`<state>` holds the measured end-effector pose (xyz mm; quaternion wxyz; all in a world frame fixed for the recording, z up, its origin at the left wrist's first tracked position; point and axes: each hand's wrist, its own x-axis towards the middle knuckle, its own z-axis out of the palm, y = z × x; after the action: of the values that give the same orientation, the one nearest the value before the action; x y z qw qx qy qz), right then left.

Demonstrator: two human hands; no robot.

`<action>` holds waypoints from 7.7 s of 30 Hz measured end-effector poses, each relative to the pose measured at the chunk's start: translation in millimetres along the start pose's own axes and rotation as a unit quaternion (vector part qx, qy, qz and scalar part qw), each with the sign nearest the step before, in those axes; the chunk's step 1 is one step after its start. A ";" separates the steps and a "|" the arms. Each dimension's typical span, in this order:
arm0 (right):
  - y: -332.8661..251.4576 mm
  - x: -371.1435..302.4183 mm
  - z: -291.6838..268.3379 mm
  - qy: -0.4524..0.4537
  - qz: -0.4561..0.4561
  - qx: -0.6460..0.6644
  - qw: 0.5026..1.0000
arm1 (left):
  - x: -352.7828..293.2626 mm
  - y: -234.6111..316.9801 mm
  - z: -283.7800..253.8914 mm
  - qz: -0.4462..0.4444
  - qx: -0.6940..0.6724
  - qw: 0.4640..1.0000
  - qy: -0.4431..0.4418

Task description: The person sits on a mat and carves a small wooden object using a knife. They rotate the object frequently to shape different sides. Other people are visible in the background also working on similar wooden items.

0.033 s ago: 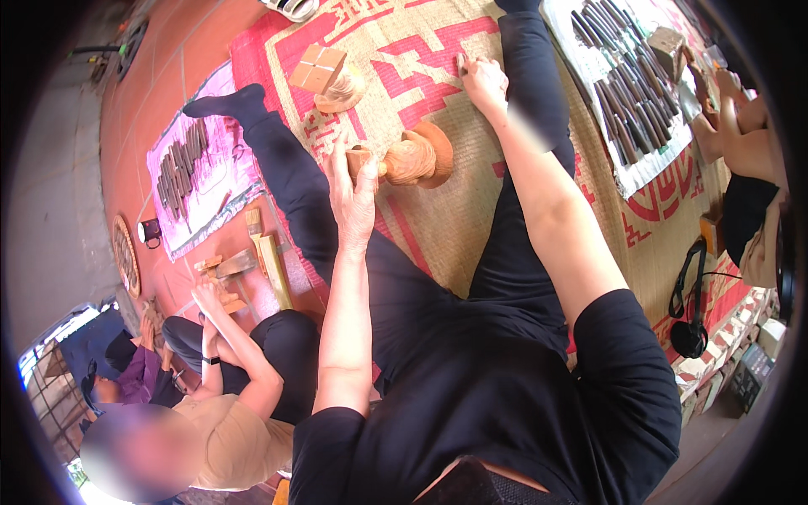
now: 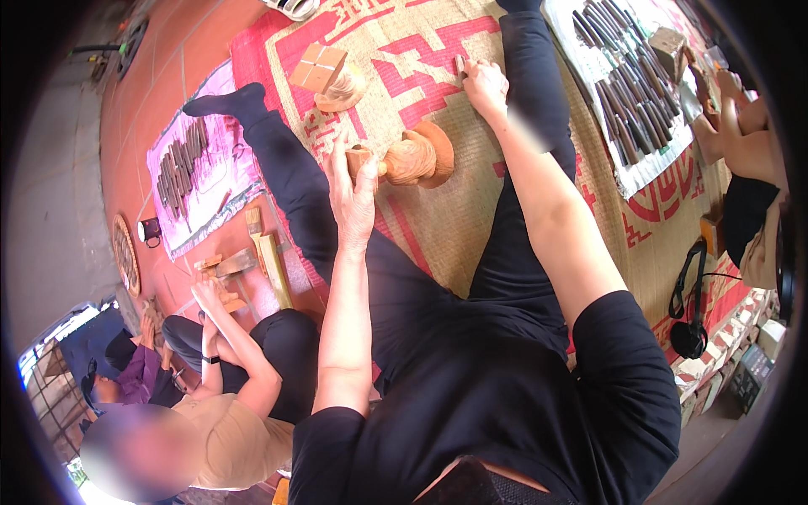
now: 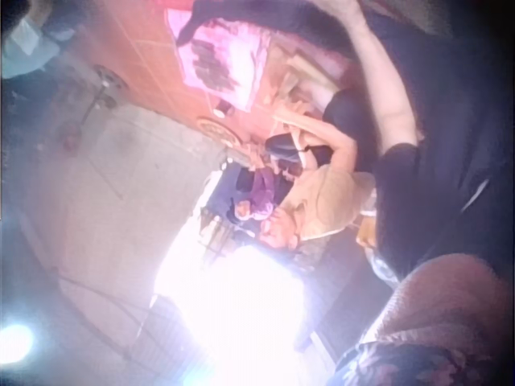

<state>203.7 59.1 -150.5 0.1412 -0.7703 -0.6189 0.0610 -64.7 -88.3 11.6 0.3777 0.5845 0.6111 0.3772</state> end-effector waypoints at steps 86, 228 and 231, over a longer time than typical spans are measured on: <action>-134.0 -122.3 -98.5 0.031 -0.155 0.275 0.948 | 94.8 -15.7 -2.5 0.017 0.108 0.994 0.010; -155.4 -126.5 -59.9 0.048 0.045 0.509 0.858 | 84.3 -18.2 6.1 -0.024 0.060 0.996 0.061; -160.6 -124.5 -60.9 0.085 0.051 0.450 0.888 | 83.9 -19.1 4.5 -0.017 0.049 0.997 0.058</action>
<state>41.5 -39.2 -55.5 0.5211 -0.6571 -0.4705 0.2743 -71.5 -5.0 -9.3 0.3183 0.5691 0.6596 0.3738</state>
